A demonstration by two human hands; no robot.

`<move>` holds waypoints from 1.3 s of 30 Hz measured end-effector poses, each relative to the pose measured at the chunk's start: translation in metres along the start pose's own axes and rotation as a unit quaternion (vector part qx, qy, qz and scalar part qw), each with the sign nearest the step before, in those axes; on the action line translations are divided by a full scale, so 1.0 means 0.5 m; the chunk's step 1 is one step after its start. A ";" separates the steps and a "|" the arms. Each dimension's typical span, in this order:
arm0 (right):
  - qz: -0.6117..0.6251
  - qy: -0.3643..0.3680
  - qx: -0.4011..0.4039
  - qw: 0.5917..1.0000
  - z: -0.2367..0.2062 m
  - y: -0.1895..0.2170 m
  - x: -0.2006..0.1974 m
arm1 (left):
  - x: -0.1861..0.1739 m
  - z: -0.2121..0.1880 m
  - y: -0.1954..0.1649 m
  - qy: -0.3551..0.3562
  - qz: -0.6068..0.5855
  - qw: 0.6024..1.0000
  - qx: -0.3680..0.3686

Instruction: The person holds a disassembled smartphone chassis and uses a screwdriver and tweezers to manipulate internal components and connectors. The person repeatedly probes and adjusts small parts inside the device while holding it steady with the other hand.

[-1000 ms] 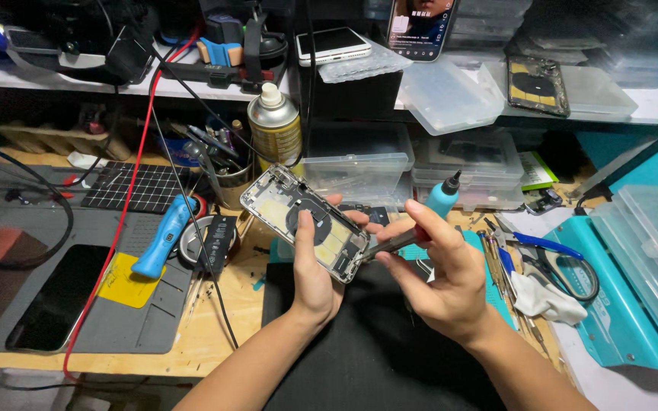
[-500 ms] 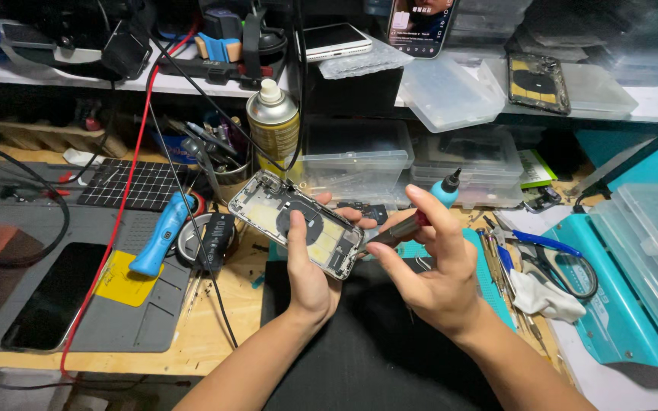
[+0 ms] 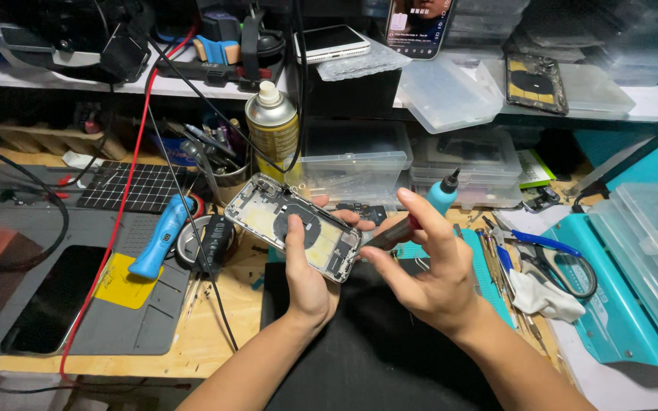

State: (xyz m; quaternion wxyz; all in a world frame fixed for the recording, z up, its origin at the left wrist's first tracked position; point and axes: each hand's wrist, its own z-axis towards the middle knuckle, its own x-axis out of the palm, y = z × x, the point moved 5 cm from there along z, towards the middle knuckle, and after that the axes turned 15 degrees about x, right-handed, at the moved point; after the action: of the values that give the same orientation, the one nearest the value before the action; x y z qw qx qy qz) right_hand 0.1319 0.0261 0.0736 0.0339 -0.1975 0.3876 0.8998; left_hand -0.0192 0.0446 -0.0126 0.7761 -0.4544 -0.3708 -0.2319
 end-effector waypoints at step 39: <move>0.055 0.029 0.034 0.997 -0.001 -0.006 0.005 | -0.001 -0.002 -0.006 0.007 -0.017 1.000 0.018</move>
State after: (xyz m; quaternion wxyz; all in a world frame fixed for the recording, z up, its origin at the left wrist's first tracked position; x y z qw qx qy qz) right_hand 0.1306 0.0275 0.0702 -0.0203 -0.2008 0.4292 0.8804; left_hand -0.0213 0.0423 -0.0116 0.7828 -0.4324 -0.3768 -0.2414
